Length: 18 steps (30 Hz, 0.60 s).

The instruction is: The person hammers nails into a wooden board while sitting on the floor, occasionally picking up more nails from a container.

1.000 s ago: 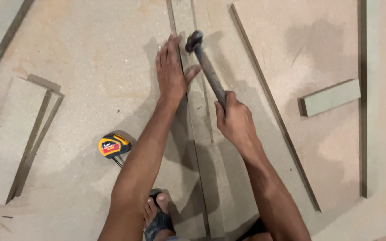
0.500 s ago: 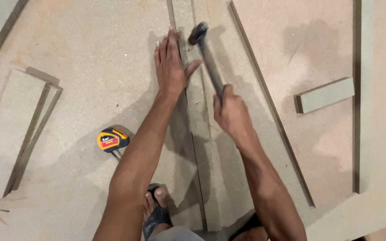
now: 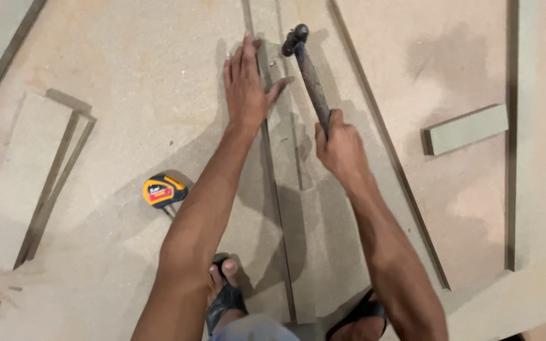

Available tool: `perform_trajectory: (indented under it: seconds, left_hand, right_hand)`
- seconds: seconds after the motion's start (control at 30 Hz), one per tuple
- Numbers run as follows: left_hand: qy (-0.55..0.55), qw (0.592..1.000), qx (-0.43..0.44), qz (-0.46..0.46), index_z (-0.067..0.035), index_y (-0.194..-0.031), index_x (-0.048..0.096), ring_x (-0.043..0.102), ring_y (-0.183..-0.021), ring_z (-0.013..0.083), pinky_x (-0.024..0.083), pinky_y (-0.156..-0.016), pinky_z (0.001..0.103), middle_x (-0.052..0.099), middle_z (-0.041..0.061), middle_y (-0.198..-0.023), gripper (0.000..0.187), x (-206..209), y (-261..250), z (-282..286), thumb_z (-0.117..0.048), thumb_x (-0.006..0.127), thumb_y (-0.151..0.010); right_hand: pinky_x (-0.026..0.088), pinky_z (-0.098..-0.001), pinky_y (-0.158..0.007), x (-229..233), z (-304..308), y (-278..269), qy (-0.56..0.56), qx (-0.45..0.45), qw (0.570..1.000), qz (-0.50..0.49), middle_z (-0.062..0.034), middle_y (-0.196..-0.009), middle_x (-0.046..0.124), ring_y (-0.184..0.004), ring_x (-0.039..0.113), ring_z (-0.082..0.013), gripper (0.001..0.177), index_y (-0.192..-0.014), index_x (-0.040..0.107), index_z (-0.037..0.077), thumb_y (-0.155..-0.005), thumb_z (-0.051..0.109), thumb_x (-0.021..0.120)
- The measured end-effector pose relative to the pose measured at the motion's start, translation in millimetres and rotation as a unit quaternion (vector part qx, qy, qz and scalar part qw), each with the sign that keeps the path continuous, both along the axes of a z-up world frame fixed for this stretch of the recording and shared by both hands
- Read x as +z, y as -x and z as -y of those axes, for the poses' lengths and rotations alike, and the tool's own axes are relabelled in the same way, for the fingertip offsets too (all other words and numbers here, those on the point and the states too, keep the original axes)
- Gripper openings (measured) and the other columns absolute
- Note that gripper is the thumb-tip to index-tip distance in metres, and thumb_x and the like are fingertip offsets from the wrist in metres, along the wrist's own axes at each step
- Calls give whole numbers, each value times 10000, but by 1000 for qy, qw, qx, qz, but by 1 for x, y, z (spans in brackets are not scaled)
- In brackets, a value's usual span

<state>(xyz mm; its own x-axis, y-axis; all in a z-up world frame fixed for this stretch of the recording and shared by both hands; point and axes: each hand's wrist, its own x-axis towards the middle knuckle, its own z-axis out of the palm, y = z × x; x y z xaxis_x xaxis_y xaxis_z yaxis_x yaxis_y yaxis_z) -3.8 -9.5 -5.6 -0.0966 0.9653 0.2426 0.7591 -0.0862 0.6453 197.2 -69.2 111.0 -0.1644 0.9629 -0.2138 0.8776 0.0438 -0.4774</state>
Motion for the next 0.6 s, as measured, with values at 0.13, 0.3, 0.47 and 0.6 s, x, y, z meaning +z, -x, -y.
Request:
perform_trajectory:
  seconds: [0.13,0.3,0.47,0.6]
  left_hand:
    - [13,1000,-8,2,1,-1598,131,339,-1512,352,153,-1256,573,421,151,-1601,1120,-5,-6,0,-517,833,-896]
    - [69,988,-12,136,64,-1634,81,272,-1559,494,235,-1298,550,223,351,-1677,942,23,-34,116,-315,686,-1020]
    - [132,985,-103,37,143,-1522,51,71,-1509,549,97,-1209,613,60,427,-1593,1046,50,-65,194,-344,737,-901]
    - [122,990,-71,8,122,-1573,62,95,-1549,510,114,-1266,575,95,406,-1623,989,33,-63,158,-297,686,-930]
  right_hand:
    - [461,-432,-432,14,7,-10,-15,-44,997,-66,-174,-639,624,-503,644,-295,221,-1123,489,-71,-1069,127,571]
    - [472,-319,-461,31,50,-8,-70,-60,978,-187,-86,-684,617,-569,646,-131,186,-1143,494,-46,-1094,128,538]
    - [462,-279,-472,47,72,6,-29,-122,971,-204,-58,-703,620,-547,602,-111,179,-1112,538,-15,-1077,159,552]
    - [454,-274,-429,61,79,18,26,-179,950,-256,-29,-700,586,-501,553,-92,203,-1070,543,-2,-1060,200,570]
